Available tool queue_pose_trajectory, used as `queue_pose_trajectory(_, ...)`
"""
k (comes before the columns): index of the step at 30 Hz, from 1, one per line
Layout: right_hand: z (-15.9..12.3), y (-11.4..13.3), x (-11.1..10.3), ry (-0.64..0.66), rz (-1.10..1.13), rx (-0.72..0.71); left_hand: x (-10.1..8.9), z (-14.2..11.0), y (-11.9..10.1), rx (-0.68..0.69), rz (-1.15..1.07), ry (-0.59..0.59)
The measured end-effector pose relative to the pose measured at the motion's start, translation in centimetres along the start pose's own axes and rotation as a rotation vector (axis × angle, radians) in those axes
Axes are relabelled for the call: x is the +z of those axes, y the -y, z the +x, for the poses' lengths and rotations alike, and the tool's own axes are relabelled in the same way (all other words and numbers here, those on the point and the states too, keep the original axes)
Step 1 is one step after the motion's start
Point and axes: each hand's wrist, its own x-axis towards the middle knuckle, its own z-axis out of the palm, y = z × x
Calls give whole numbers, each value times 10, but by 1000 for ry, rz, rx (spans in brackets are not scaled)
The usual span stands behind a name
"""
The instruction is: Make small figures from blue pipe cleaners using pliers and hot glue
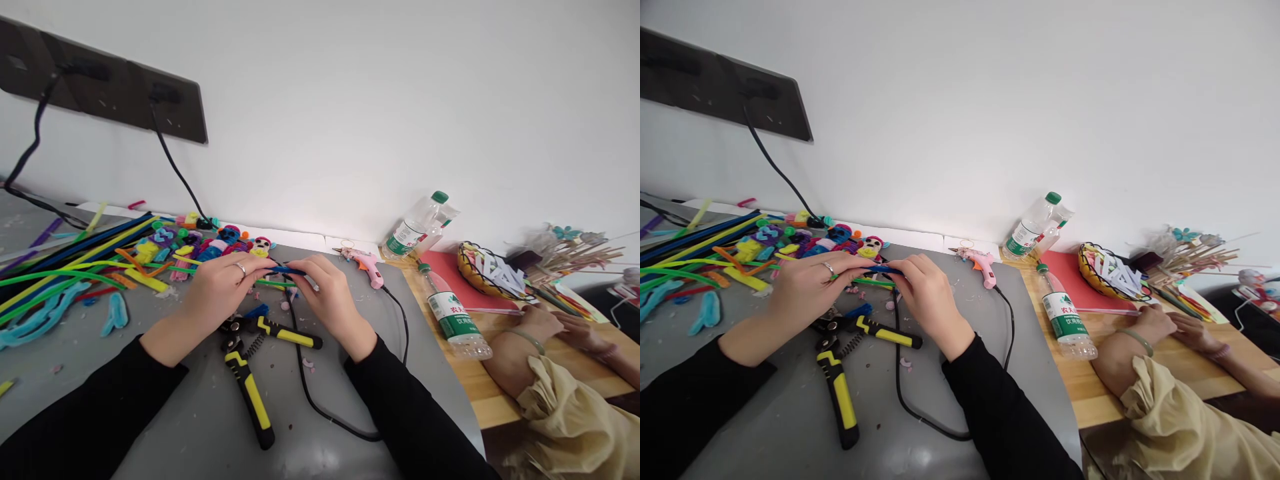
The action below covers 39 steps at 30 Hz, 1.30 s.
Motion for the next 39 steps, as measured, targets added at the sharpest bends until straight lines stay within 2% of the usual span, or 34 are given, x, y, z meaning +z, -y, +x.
queue_pose_trajectory(13, -1, -1, 3, -111, 21, 103, 7, -5, -9, -82, 27, -32)
queue_pose_trajectory(17, -1, -2, 2, -80, 7, 75, 6, -1, -6, -54, -28, 21)
queue_pose_trajectory(25, 0, -1, 0, 37, -25, -2, 4, -2, -1, -31, -39, 27)
queue_pose_trajectory(32, -1, 0, 3, -7, -47, 21, 5, 0, -6, 108, 72, -95)
queue_pose_trajectory(36, -1, 2, 5, -61, -10, 60, 9, -2, -13, 101, 146, -180)
queue_pose_trajectory(39, -1, 1, 5, -60, 1, 80, 10, -3, -14, 102, 149, -189)
